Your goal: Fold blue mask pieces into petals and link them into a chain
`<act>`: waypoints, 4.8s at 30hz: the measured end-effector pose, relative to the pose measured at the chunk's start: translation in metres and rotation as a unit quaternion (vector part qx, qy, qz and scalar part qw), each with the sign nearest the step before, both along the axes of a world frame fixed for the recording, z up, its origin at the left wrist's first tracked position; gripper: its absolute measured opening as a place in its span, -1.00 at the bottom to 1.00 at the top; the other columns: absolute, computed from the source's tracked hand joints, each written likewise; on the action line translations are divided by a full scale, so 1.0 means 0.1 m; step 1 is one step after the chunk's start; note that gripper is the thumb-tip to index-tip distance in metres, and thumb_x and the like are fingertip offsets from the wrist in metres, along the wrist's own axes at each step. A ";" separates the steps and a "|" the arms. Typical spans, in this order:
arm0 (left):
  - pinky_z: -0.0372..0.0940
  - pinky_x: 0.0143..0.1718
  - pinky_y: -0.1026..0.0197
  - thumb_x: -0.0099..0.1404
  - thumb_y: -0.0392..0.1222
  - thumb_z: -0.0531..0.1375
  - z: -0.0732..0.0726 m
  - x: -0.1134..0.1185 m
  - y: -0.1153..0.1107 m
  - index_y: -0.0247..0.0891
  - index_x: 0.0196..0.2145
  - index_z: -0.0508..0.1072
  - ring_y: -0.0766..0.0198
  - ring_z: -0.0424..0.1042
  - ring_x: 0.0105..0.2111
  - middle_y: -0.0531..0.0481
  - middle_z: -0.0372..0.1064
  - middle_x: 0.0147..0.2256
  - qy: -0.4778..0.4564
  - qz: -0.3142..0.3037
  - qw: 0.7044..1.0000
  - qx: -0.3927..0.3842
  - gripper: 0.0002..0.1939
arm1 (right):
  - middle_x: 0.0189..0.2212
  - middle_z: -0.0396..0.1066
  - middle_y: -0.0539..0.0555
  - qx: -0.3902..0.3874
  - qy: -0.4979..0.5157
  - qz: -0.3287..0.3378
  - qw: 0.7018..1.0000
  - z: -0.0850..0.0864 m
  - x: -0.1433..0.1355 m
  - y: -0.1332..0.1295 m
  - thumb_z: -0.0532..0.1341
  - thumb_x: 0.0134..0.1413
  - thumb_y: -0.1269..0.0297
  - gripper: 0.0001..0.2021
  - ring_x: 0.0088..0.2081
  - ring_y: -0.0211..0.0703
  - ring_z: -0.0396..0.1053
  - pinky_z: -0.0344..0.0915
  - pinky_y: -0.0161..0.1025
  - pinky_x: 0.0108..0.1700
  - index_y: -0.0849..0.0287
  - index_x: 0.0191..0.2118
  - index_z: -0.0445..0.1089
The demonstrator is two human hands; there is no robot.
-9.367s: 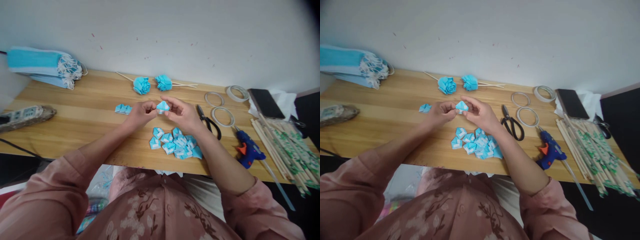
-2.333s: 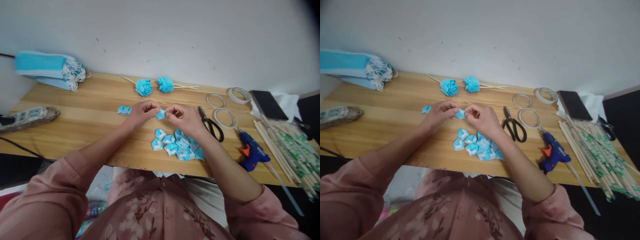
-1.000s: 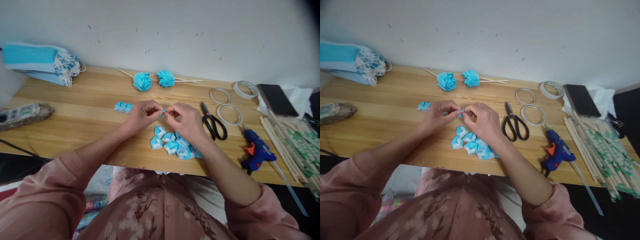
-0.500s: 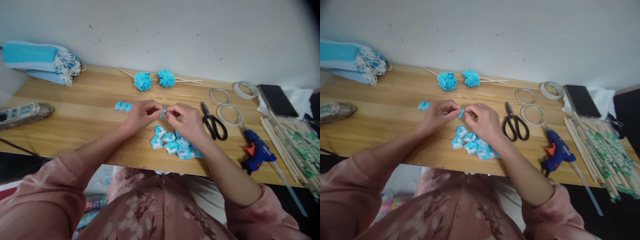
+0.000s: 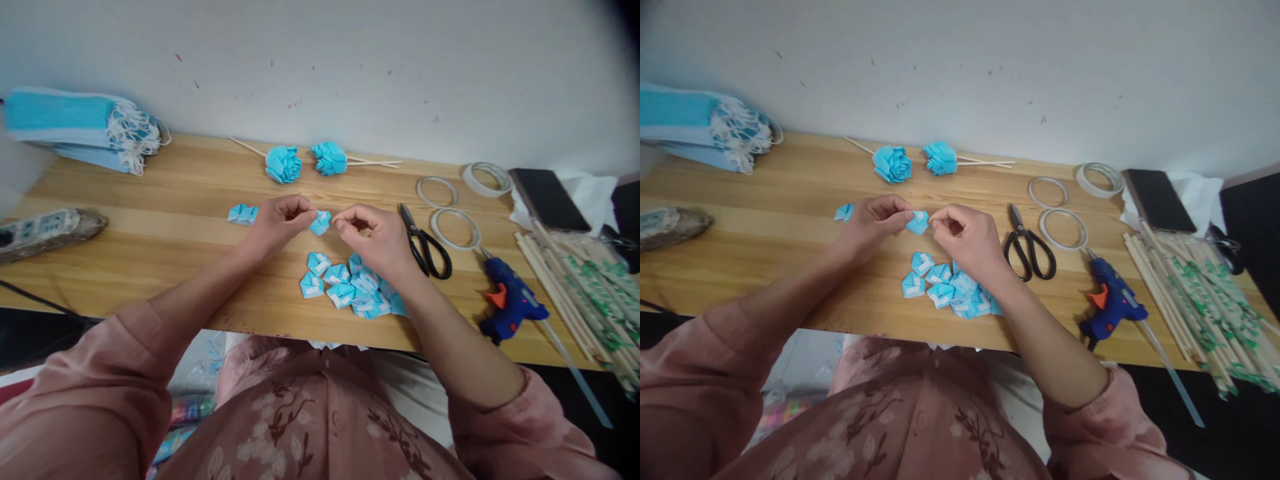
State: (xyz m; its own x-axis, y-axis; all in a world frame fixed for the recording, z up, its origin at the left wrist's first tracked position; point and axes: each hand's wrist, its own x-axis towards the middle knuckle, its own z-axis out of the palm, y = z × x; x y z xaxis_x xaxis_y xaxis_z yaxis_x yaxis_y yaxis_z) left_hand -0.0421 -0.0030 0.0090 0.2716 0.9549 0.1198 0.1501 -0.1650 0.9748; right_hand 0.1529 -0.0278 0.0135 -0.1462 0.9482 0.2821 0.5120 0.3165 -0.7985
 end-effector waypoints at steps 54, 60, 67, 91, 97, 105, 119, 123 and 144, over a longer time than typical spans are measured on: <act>0.02 -0.50 0.31 0.21 -0.03 0.22 -0.03 0.00 -0.01 -0.31 -0.42 0.44 0.42 0.13 -0.54 0.11 0.23 -0.55 0.031 -0.054 0.998 -0.021 -0.74 | -0.50 0.41 -0.02 -0.095 0.135 0.027 0.986 0.00 0.03 0.05 0.22 0.16 0.19 -0.81 -0.47 -0.27 0.30 0.25 -0.28 -0.37 0.15 -0.39 0.50; -0.06 -0.52 0.31 0.19 -0.02 0.25 -0.03 0.00 -0.02 -0.30 -0.44 0.44 0.44 0.05 -0.56 0.14 0.16 -0.58 0.027 -0.083 0.995 -0.037 -0.74 | -0.29 0.53 0.04 0.139 -0.067 0.083 0.984 0.04 0.12 0.06 0.25 0.23 0.24 -0.86 -0.24 -0.10 0.44 0.34 -0.13 -0.14 0.08 -0.15 0.53; -0.07 -0.49 0.30 0.21 -0.04 0.23 -0.04 -0.01 -0.02 -0.30 -0.47 0.41 0.43 0.05 -0.53 0.14 0.09 -0.57 0.046 -0.126 0.990 -0.039 -0.74 | -0.21 0.54 0.07 0.206 -0.134 0.154 0.957 0.00 0.12 0.09 0.18 0.34 0.24 -0.85 -0.13 -0.03 0.44 0.30 -0.06 -0.06 0.07 -0.20 0.50; -0.03 -0.51 0.32 0.20 -0.01 0.26 -0.04 -0.01 -0.01 -0.30 -0.47 0.44 0.43 0.08 -0.54 0.13 0.14 -0.58 0.041 -0.133 0.989 -0.059 -0.72 | -0.25 0.53 0.06 0.163 -0.129 0.165 0.964 0.01 0.11 0.09 0.12 0.35 0.25 -0.82 -0.15 -0.03 0.42 0.26 -0.05 -0.04 0.07 -0.28 0.42; 0.04 -0.48 0.32 0.20 -0.07 0.22 -0.05 -0.02 -0.01 -0.30 -0.49 0.41 0.43 0.12 -0.53 0.13 0.17 -0.56 0.063 -0.133 0.988 -0.055 -0.75 | -0.30 0.48 0.05 0.147 -0.120 0.147 0.971 -0.05 0.08 0.07 0.09 0.37 0.24 -0.83 -0.21 -0.07 0.38 0.24 -0.13 -0.13 0.09 -0.27 0.36; 0.01 -0.50 0.33 0.20 -0.11 0.20 -0.05 -0.01 -0.01 -0.30 -0.49 0.39 0.43 0.09 -0.53 0.14 0.12 -0.57 0.075 -0.125 0.988 -0.050 -0.78 | -0.29 0.47 0.06 0.144 -0.113 0.137 0.973 -0.06 0.08 0.06 0.08 0.37 0.25 -0.84 -0.21 -0.07 0.37 0.26 -0.14 -0.14 0.09 -0.27 0.32; -0.06 -0.56 0.32 0.22 -0.07 0.24 -0.02 -0.02 -0.01 -0.30 -0.47 0.46 0.45 0.08 -0.59 0.15 0.16 -0.61 0.064 -0.094 0.993 -0.043 -0.76 | -0.32 0.54 0.02 0.069 -0.012 0.046 0.996 0.24 0.16 -0.05 0.27 0.25 0.18 -0.88 -0.27 -0.10 0.48 0.39 -0.14 -0.16 0.08 -0.28 0.47; -0.05 -0.59 0.32 0.22 -0.05 0.24 0.00 -0.04 0.00 -0.29 -0.48 0.42 0.45 0.08 -0.62 0.15 0.17 -0.64 0.067 -0.086 0.993 -0.035 -0.74 | -0.35 0.54 0.00 0.056 -0.089 0.087 0.991 0.75 0.27 -0.43 0.28 0.25 0.24 -0.92 -0.33 -0.14 0.48 0.39 -0.18 -0.22 0.02 -0.30 0.50; 0.09 -0.47 0.30 0.19 -0.13 0.26 0.32 0.07 -0.26 -0.29 -0.43 0.45 0.39 0.24 -0.52 0.09 0.32 -0.54 0.129 -0.204 0.970 0.038 -0.83 | -0.34 0.54 0.04 -0.021 -0.065 0.050 0.996 0.30 0.36 -0.62 0.31 0.14 0.18 -0.82 -0.39 -0.21 0.40 0.27 -0.26 -0.38 0.15 -0.22 0.57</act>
